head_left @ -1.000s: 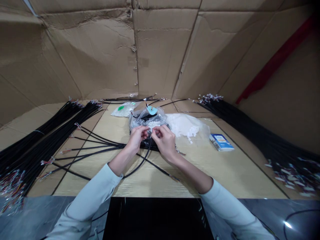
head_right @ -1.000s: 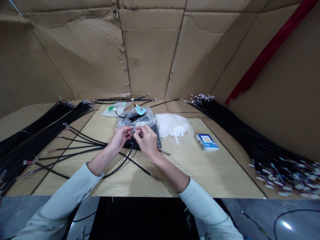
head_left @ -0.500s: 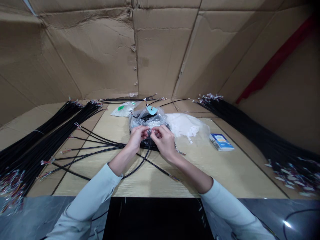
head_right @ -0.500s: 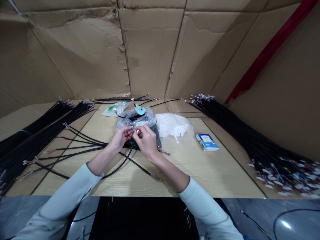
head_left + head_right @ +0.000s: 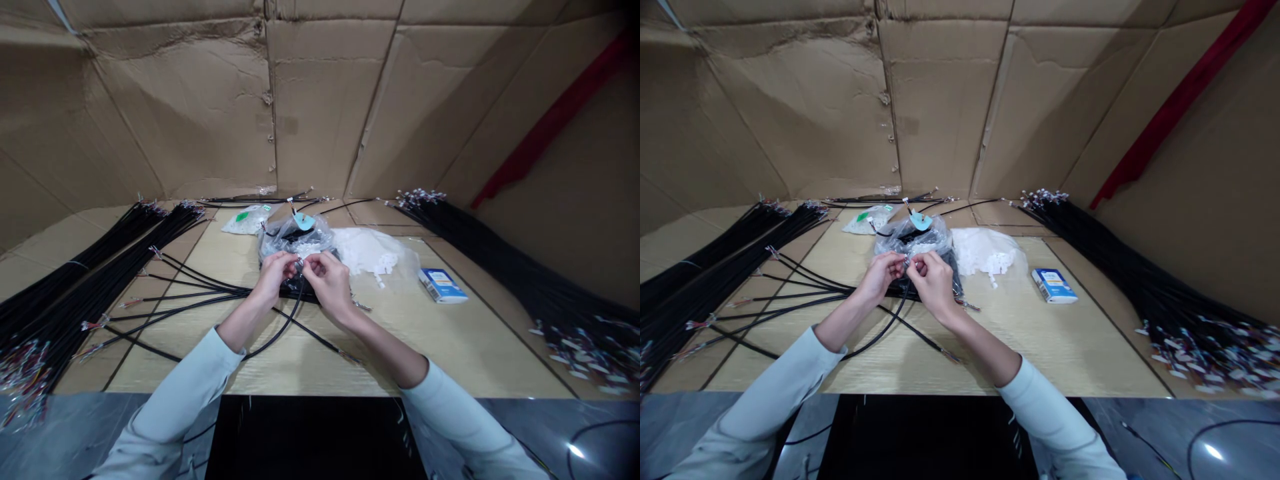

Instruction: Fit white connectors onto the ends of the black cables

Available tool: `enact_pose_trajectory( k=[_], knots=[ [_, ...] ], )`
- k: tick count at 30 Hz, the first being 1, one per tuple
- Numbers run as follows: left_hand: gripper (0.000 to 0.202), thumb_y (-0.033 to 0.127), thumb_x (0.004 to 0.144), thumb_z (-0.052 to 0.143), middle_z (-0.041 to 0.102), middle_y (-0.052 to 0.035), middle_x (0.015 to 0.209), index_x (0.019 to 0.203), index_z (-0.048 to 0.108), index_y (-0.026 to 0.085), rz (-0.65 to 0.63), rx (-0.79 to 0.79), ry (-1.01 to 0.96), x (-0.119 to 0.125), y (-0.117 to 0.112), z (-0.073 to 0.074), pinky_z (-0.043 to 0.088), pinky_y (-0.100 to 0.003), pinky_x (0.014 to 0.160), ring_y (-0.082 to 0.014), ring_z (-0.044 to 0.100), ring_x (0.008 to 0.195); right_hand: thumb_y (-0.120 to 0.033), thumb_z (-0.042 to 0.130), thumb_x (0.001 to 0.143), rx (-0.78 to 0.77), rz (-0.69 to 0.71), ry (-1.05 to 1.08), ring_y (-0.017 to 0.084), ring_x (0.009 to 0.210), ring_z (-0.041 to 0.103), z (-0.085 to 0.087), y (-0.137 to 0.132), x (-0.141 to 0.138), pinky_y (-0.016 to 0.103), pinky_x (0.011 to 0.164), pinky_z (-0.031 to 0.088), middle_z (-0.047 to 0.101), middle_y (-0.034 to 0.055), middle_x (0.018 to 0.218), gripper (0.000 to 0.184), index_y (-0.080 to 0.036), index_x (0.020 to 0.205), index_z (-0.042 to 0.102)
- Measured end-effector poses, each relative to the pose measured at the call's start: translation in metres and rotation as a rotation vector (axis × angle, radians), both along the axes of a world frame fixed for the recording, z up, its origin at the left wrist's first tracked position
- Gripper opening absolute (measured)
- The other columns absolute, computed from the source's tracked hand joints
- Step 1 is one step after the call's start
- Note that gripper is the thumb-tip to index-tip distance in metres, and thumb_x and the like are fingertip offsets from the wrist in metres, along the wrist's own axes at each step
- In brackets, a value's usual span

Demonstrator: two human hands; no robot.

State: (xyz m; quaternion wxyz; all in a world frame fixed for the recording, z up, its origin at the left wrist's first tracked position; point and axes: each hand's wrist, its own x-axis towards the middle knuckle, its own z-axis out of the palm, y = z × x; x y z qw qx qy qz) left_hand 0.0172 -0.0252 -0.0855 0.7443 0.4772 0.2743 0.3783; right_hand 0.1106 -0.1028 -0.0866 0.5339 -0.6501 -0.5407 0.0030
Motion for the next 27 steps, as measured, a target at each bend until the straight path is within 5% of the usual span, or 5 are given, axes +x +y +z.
enact_pose_trajectory(
  k=[13,27],
  knots=[
    [0.018,0.026,0.062,0.060,0.044,0.0032,0.049,0.055,0.050,0.013,0.046,0.286,0.046,-0.0026,0.0002,0.0026,0.030,-0.021,0.052,-0.0073,0.039,0.050,-0.020,0.048,0.080,0.030,0.055,-0.038,0.011,0.058,0.048,-0.0013,0.0010,0.0023,0.023,0.057,0.039,0.055,0.0026,0.070,0.014,-0.014,0.073,0.058],
    [0.022,0.031,0.068,0.060,0.045,0.0024,0.054,0.063,0.053,0.012,-0.054,0.531,0.105,-0.0057,0.0038,0.0049,0.031,-0.022,0.054,-0.0083,0.040,0.053,-0.021,0.048,0.082,0.058,0.025,-0.066,0.011,0.059,0.048,0.0019,0.0010,0.0056,0.023,0.057,0.038,0.056,0.0024,0.070,0.015,-0.014,0.073,0.057]
  ],
)
